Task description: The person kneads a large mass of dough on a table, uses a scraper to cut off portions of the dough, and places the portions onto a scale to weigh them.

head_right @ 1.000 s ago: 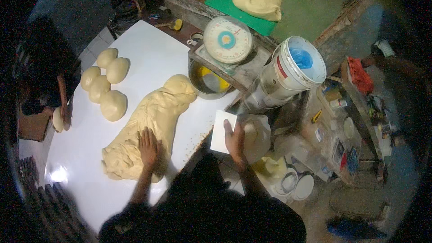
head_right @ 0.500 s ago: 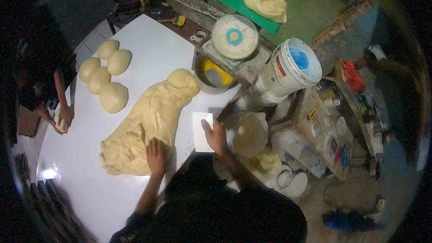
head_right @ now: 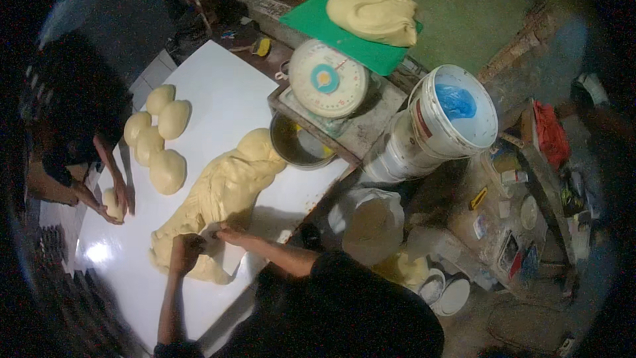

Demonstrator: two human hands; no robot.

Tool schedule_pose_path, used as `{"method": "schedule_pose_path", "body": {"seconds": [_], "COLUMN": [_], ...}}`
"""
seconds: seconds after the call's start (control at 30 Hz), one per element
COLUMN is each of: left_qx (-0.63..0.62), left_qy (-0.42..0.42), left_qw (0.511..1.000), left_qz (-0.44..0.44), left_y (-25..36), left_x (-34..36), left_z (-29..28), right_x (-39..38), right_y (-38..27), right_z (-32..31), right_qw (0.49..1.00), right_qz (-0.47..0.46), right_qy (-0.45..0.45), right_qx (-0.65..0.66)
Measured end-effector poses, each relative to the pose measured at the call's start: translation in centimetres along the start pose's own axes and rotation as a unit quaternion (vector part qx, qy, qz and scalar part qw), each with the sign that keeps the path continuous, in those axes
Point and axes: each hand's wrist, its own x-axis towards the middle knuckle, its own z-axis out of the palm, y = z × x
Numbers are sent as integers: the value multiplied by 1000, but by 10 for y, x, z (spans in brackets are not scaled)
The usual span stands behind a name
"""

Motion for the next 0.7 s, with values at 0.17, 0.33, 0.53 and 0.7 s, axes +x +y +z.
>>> {"method": "schedule_pose_path", "body": {"seconds": [0.17, 0.33, 0.53, 0.7], "left_qx": [-242, -43, 302, 48], "left_qy": [108, 216, 191, 138], "left_qw": [964, 843, 808, 931], "left_qz": [-10, 490, 468, 333], "left_y": [156, 410, 506, 528], "left_x": [46, 171, 306, 361], "left_z": [-47, -59, 51, 15], "right_x": [-47, -147, -218, -252], "right_y": [-102, -215, -188, -175], "right_z": [-53, -149, -234, -242], "right_qw": [979, 994, 932, 885], "right_qz": [-23, -49, 2, 42], "right_qy": [-199, -36, 280, 400], "right_qx": [-33, 85, 230, 233]}}
